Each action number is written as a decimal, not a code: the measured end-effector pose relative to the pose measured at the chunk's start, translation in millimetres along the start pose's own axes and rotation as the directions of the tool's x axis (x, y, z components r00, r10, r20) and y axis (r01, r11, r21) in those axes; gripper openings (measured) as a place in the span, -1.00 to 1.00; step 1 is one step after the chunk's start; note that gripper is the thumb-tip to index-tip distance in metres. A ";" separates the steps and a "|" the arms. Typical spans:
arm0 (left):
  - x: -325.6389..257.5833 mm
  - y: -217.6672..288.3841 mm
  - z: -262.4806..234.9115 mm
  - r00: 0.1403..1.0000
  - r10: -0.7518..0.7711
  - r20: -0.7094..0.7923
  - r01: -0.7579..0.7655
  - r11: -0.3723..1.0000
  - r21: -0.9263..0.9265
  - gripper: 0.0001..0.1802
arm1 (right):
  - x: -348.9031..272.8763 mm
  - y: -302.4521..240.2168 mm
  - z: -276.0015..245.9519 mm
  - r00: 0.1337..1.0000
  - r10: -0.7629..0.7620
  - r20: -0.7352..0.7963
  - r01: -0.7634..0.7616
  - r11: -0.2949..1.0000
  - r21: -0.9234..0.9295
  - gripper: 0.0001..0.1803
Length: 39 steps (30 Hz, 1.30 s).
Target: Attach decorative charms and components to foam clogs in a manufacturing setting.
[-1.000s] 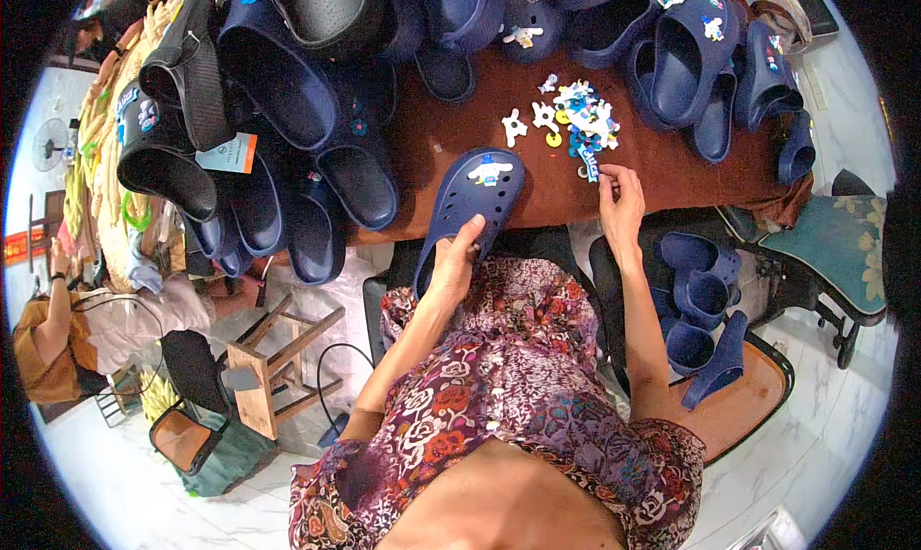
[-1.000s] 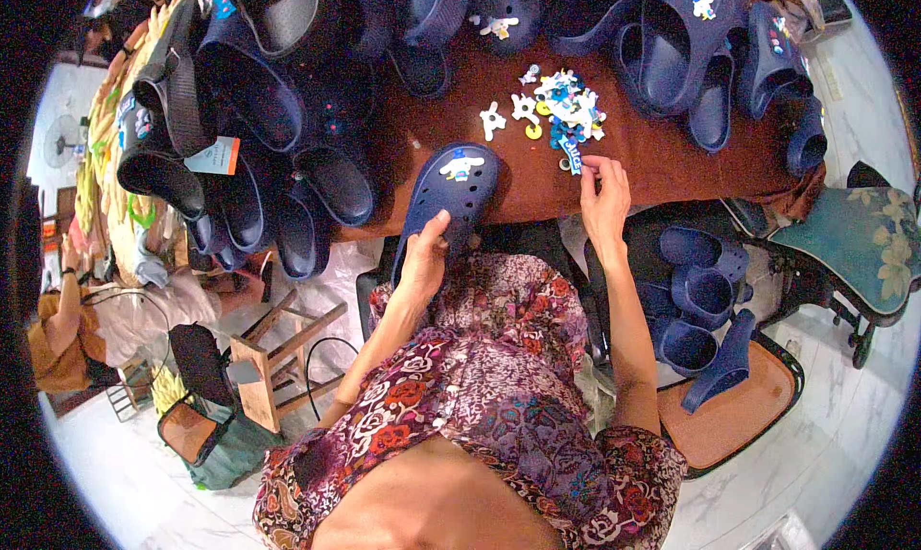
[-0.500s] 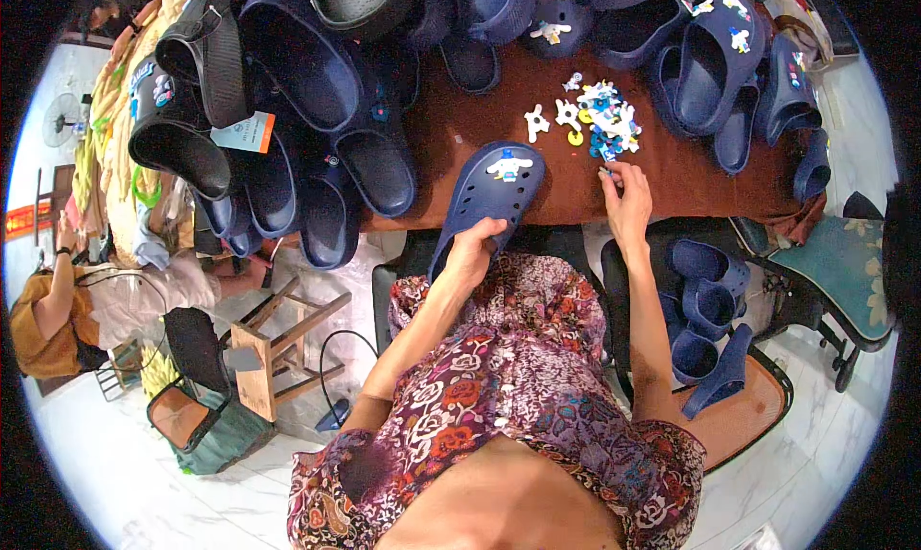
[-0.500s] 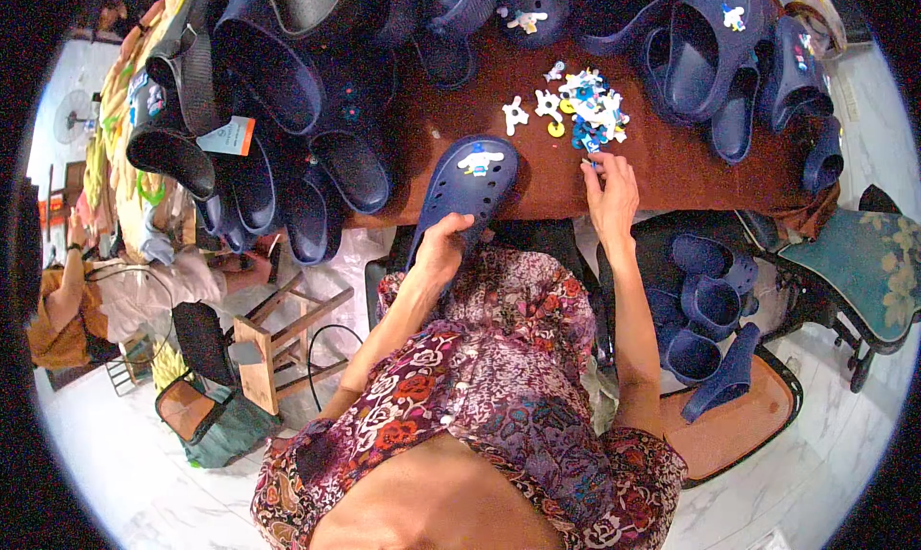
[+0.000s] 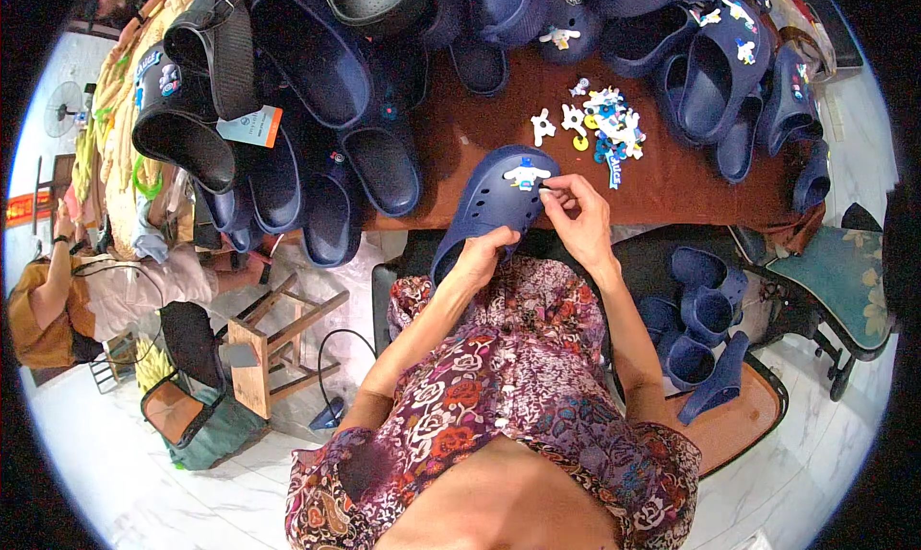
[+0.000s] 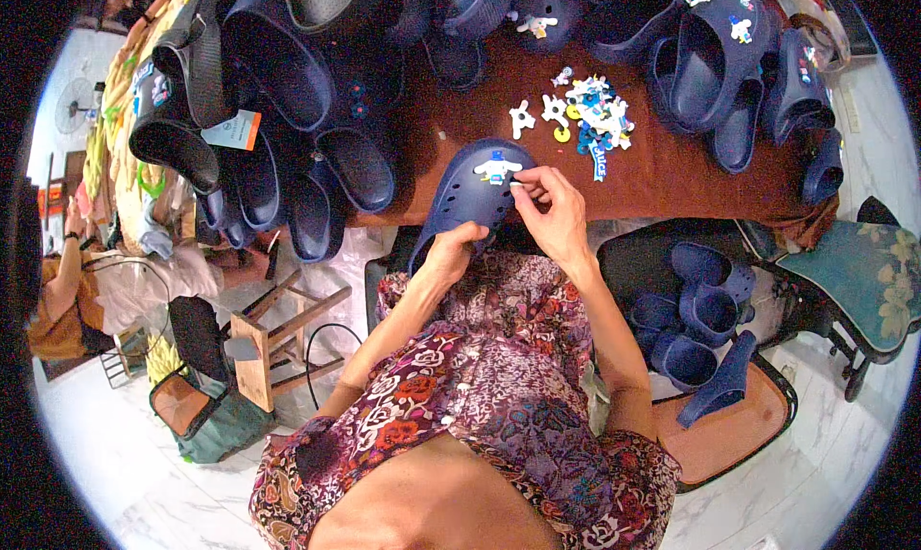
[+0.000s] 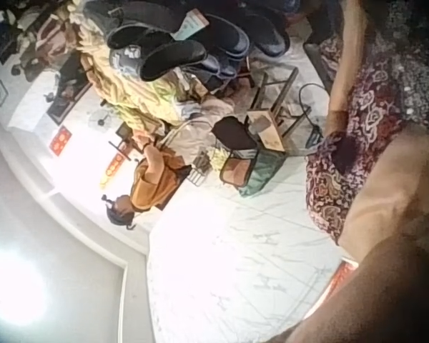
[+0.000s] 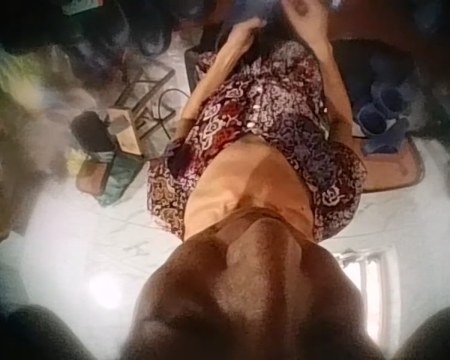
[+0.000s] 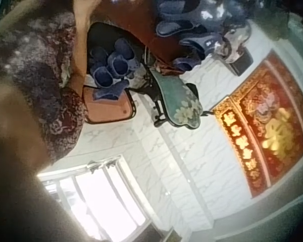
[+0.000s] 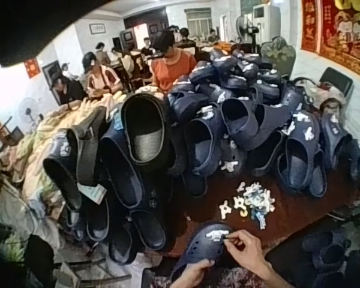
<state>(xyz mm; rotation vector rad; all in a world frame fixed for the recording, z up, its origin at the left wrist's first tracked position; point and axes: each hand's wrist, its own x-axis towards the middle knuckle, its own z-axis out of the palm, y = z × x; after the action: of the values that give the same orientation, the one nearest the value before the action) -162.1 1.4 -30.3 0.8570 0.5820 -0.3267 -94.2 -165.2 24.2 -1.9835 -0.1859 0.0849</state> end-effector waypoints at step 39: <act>-19.8 0.7 -10.0 0.973 0.100 0.206 -0.217 0.692 0.688 -0.61 | -4.5 32.1 -12.7 0.908 0.201 0.368 -0.382 0.757 0.530 -0.31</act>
<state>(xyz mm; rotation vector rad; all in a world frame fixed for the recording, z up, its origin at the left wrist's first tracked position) -181.1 10.5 -23.2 1.6122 0.2121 -0.4642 -93.8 -190.2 0.0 -1.3394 -0.0197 0.5798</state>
